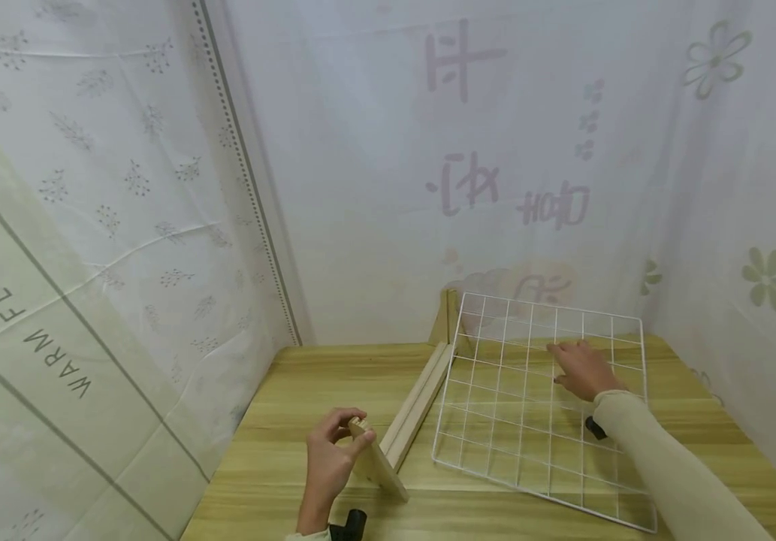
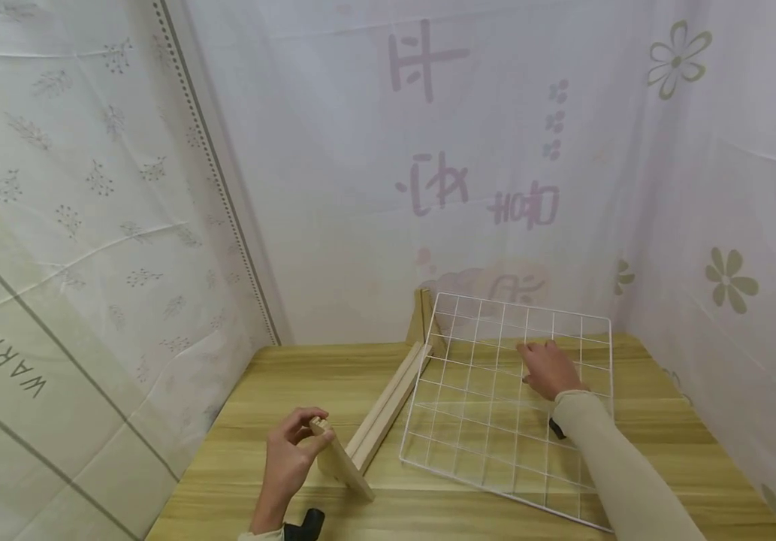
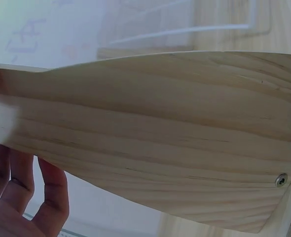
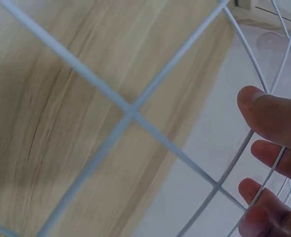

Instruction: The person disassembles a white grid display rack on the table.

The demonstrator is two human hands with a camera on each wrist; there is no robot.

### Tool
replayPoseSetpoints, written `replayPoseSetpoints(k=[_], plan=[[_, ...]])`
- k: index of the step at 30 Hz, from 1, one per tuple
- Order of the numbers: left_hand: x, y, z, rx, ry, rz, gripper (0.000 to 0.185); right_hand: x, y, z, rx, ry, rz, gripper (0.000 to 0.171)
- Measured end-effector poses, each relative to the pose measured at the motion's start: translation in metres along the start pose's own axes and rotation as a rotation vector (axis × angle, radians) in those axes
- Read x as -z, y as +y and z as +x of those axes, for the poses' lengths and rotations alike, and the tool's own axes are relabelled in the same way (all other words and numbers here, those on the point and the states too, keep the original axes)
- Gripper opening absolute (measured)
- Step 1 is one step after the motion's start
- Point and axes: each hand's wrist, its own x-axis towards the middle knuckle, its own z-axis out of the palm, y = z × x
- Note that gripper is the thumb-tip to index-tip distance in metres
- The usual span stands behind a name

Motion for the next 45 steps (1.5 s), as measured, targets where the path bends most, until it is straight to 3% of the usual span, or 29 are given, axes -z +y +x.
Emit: replayPoseSetpoints(k=[6,14,21,26,36,38,43,45], plan=[[-0.005,0.003,-0.004,-0.043,0.001,-0.004,0.023,-0.003,0.0,0.0,0.018,-0.023,-0.065,0.061],[-0.016,0.003,-0.008,-0.041,-0.002,0.001,0.023,-0.014,0.004,-0.002,0.067,-0.034,-0.115,0.061],[-0.027,-0.015,-0.008,-0.075,-0.019,-0.01,0.028,-0.024,0.003,-0.003,0.007,-0.106,0.012,0.06],[-0.031,-0.02,-0.01,-0.078,-0.031,-0.051,0.03,-0.035,-0.001,-0.003,-0.054,-0.191,0.11,0.059],[-0.036,-0.021,-0.012,-0.021,-0.049,-0.046,0.026,-0.063,-0.005,-0.005,-0.099,-0.245,0.106,0.049],[-0.039,-0.018,-0.012,-0.016,-0.041,-0.046,0.026,-0.063,-0.007,-0.008,-0.115,-0.251,0.106,0.046],[-0.043,0.005,-0.014,0.008,-0.026,-0.045,0.024,-0.062,-0.013,-0.009,-0.162,-0.268,0.127,0.047],[-0.045,0.006,-0.014,0.015,-0.028,-0.048,0.024,-0.064,-0.014,-0.008,-0.166,-0.271,0.135,0.049]])
